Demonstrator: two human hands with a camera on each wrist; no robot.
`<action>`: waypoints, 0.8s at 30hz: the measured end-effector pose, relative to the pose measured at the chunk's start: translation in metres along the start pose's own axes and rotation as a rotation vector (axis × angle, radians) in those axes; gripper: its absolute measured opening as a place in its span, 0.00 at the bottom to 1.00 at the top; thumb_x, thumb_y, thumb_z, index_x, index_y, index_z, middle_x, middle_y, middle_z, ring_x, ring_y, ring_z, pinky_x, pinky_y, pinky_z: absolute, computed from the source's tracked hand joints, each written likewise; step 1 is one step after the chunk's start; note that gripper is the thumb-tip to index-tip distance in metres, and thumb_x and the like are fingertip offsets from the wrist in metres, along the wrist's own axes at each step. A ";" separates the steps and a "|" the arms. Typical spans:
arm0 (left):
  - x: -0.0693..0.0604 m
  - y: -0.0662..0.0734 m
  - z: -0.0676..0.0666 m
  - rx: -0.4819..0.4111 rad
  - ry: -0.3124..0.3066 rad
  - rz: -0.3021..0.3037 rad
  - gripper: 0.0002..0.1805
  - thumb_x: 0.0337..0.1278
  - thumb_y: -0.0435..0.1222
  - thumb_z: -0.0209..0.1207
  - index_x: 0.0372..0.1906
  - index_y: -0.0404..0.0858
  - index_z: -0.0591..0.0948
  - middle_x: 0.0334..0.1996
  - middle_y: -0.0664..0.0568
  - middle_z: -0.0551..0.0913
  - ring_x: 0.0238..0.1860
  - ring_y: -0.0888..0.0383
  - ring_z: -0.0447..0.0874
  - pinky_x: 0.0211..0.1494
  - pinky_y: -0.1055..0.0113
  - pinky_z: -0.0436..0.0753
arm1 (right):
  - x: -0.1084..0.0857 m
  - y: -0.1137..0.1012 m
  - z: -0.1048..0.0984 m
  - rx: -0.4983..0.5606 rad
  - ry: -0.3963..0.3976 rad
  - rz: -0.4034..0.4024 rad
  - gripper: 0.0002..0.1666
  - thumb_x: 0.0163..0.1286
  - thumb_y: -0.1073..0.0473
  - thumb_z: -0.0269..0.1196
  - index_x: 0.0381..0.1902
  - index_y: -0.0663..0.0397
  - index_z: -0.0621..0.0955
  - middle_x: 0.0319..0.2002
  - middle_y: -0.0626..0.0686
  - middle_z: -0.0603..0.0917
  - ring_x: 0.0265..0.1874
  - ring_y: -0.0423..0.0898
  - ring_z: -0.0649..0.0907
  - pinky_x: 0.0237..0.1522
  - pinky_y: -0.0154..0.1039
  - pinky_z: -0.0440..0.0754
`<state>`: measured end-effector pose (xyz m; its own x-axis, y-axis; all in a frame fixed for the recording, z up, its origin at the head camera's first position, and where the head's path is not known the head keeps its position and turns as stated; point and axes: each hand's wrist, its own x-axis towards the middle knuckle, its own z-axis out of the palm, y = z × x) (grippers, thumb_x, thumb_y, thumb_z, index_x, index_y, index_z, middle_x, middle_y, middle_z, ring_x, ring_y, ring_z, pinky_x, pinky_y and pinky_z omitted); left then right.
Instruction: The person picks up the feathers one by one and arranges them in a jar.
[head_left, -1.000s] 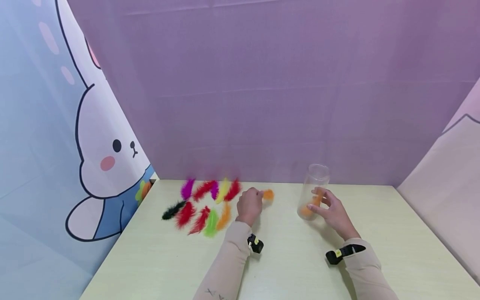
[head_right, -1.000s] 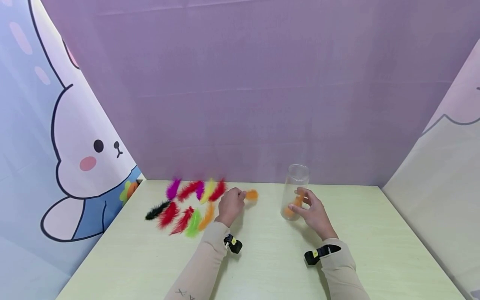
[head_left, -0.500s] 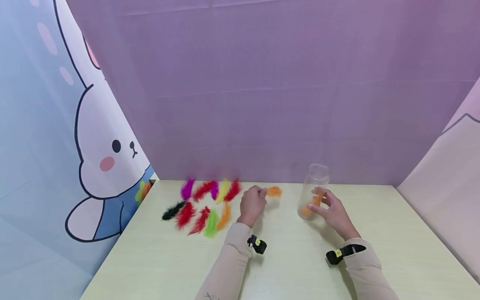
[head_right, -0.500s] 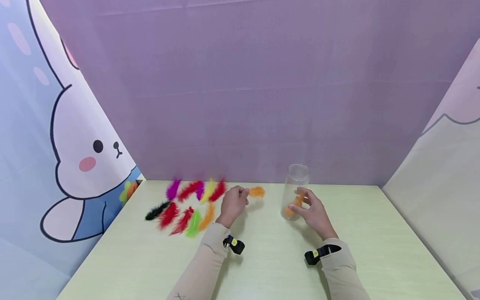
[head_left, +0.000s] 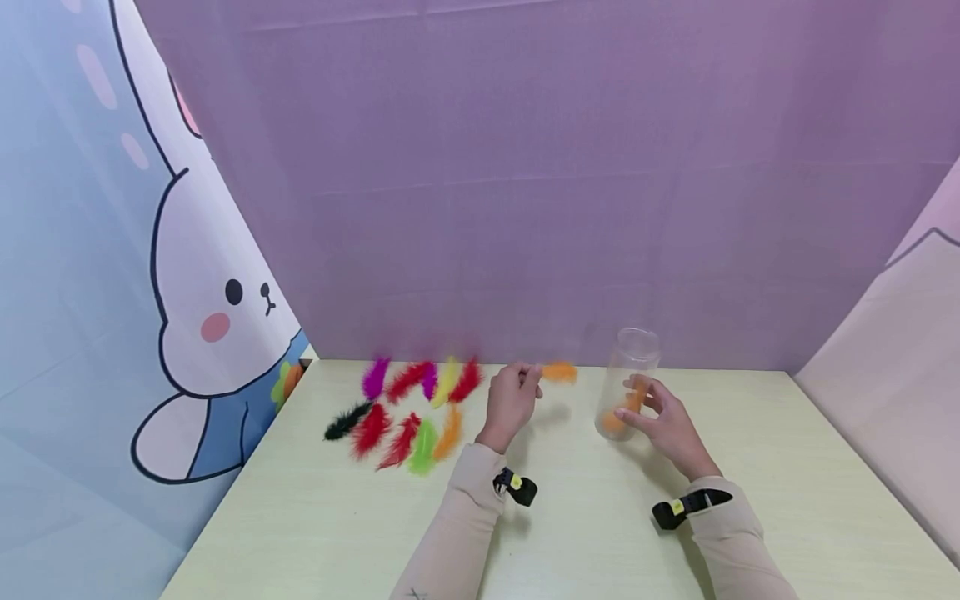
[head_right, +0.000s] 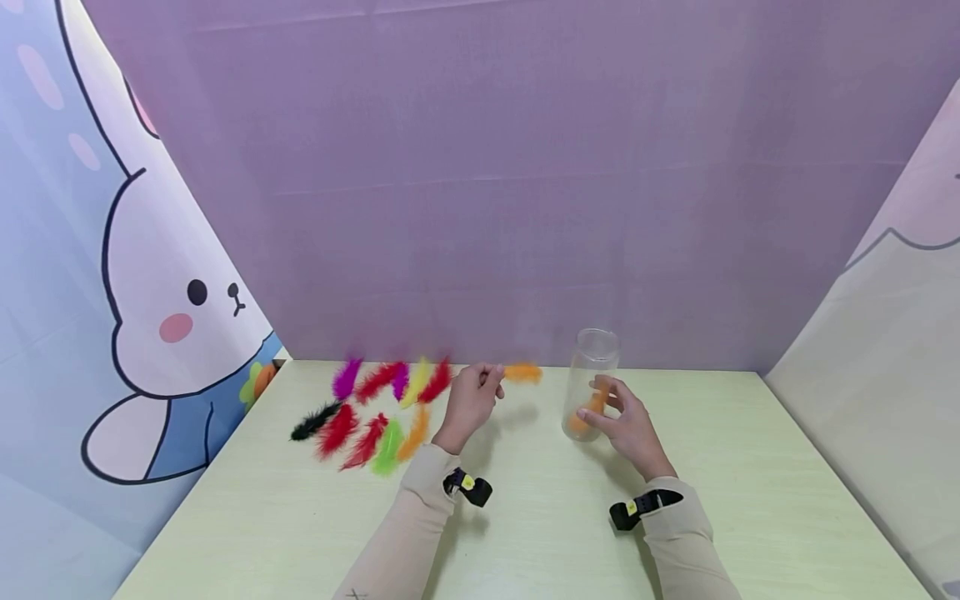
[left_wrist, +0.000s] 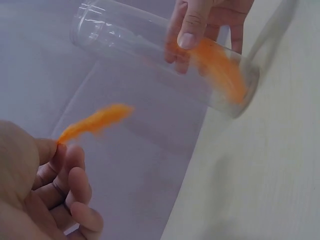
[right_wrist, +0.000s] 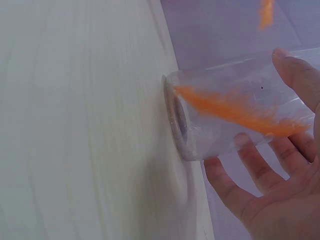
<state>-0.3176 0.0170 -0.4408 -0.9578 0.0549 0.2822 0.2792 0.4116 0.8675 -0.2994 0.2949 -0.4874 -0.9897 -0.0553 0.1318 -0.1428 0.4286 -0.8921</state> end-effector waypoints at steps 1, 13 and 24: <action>0.000 0.001 0.000 -0.017 0.000 0.006 0.16 0.78 0.43 0.53 0.44 0.36 0.85 0.23 0.52 0.85 0.18 0.63 0.71 0.28 0.70 0.71 | 0.000 0.000 0.000 0.000 0.000 0.001 0.45 0.66 0.46 0.72 0.74 0.50 0.66 0.73 0.60 0.71 0.73 0.68 0.68 0.68 0.73 0.65; 0.003 0.010 -0.001 -0.144 -0.002 0.066 0.17 0.78 0.46 0.52 0.42 0.39 0.84 0.24 0.51 0.83 0.19 0.63 0.72 0.26 0.72 0.71 | -0.001 -0.002 0.000 0.004 -0.004 -0.002 0.45 0.66 0.46 0.72 0.75 0.49 0.66 0.73 0.60 0.70 0.74 0.67 0.68 0.68 0.73 0.65; 0.005 0.028 -0.001 -0.291 0.007 0.105 0.17 0.77 0.46 0.53 0.40 0.36 0.82 0.24 0.45 0.82 0.23 0.60 0.77 0.30 0.72 0.76 | -0.002 -0.001 0.000 0.012 -0.002 -0.011 0.44 0.66 0.46 0.72 0.75 0.50 0.66 0.73 0.60 0.70 0.74 0.68 0.68 0.67 0.73 0.67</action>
<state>-0.3143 0.0285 -0.4146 -0.9225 0.0765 0.3783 0.3854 0.1265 0.9141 -0.2975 0.2942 -0.4871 -0.9882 -0.0614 0.1406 -0.1534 0.4176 -0.8956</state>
